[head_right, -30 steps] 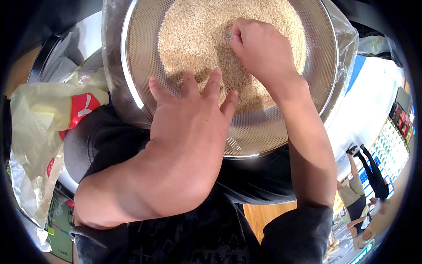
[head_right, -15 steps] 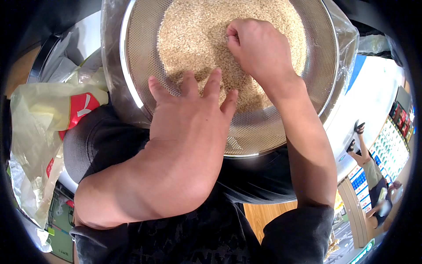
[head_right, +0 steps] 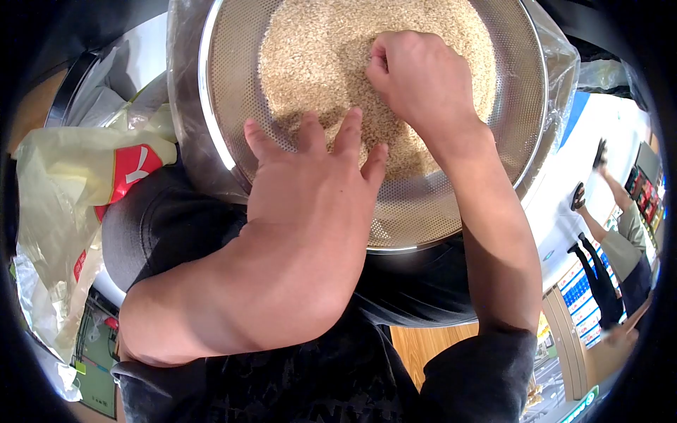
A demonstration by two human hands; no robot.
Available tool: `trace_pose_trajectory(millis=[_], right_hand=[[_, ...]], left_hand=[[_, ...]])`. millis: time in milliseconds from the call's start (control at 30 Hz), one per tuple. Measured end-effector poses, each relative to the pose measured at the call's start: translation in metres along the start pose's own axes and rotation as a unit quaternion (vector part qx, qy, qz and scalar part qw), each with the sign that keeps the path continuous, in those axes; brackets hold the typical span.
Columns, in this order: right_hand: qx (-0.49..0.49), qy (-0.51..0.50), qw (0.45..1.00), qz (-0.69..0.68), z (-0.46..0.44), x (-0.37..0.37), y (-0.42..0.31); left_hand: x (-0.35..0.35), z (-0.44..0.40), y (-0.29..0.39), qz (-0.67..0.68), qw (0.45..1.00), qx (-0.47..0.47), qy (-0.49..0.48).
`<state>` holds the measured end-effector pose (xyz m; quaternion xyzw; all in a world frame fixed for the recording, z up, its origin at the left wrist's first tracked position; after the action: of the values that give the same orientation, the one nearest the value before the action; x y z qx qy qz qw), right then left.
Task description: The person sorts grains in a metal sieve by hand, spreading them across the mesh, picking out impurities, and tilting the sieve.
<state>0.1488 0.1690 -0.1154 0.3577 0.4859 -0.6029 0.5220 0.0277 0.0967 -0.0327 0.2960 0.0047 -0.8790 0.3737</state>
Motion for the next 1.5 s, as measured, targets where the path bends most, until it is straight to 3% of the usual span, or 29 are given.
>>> trace_pose_trajectory(millis=[833, 933, 1000, 1067, 1167, 1267, 1500], right_hand=[[-0.039, 0.017, 0.998, 0.040, 0.002, 0.005, -0.004], [0.028, -0.024, 0.999, -0.026, -0.001, -0.013, 0.002], [0.048, 0.002, 0.990, -0.132, -0.001, -0.031, 0.013], [0.052, 0.053, 0.985, -0.153, 0.004, -0.054, 0.030], [0.138, 0.069, 0.978, -0.143, 0.020, -0.085, 0.069], [0.290, 0.068, 0.953, -0.060, 0.048, -0.111, 0.122], [0.355, 0.008, 0.935, -0.005, 0.071, -0.089, 0.210]], left_hand=[[-0.003, 0.000, 0.001, 0.022, 1.000, 0.002, 0.001], [-0.002, 0.001, -0.001, 0.007, 1.000, 0.007, 0.004], [0.001, -0.001, -0.001, 0.003, 1.000, 0.006, 0.003], [0.005, -0.004, -0.001, 0.004, 1.000, 0.008, 0.007], [0.005, -0.007, -0.003, 0.024, 1.000, 0.006, -0.005], [0.005, -0.008, -0.005, 0.063, 0.998, 0.027, -0.014], [0.003, -0.005, -0.008, 0.092, 0.992, 0.062, 0.055]])
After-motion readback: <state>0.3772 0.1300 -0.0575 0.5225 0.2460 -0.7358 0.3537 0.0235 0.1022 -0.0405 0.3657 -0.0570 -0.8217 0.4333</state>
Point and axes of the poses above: each hand's wrist, its own z-axis away from the middle knuckle, its own x-axis out of the palm, y = z × x, the point moved 7 cm from there along -z, towards the middle knuckle, and after that the axes turned 2 degrees about z, right-handed, at the moved point
